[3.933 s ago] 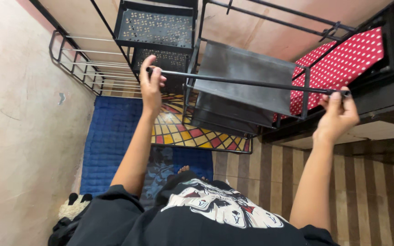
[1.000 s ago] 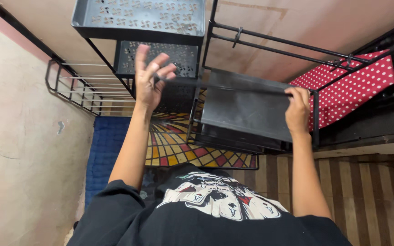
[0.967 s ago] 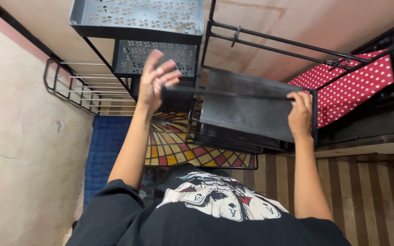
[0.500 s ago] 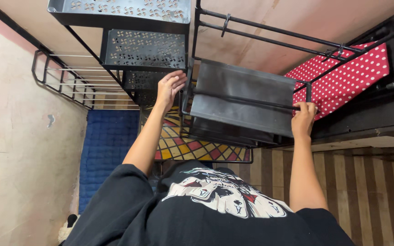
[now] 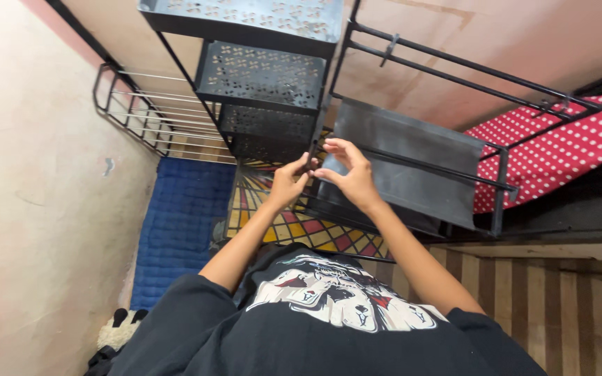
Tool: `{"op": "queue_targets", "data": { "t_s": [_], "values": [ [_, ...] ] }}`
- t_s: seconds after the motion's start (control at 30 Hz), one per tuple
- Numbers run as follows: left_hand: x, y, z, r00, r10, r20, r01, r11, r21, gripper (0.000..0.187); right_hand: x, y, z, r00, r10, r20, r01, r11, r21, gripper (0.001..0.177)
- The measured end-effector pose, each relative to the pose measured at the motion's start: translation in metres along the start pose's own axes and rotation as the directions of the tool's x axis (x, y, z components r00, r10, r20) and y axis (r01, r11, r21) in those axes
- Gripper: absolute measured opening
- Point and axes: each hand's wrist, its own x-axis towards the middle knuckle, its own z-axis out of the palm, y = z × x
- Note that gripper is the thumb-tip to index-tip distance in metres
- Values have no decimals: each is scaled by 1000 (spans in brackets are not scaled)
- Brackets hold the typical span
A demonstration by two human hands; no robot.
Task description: The person disassembles a black metal shelving unit by hand, removing rods and trays from the frame. The person works in a small room with a patterned floor mat and a red polka-dot mattress nearby.
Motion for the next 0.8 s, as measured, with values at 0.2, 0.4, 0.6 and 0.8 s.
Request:
{"op": "queue_targets", "data": {
  "t_s": [0.2,0.4,0.6,0.8],
  "values": [
    [7,16,-13,992,-32,120,36,999,-33,57,18,11,57,965,263,-24,-198,781,592,32],
    [11,11,-21,977,-86,195,68,993,96,41,28,27,74,982,169,-86,-92,822,562,50],
    [14,4,-24,958,-29,286,45,998,-51,36,43,13,72,896,402,-188,-329,886,325,60],
    [18,17,-29,937,-81,338,123,987,-105,35,56,10,58,937,342,69,-342,861,376,59]
  ]
}}
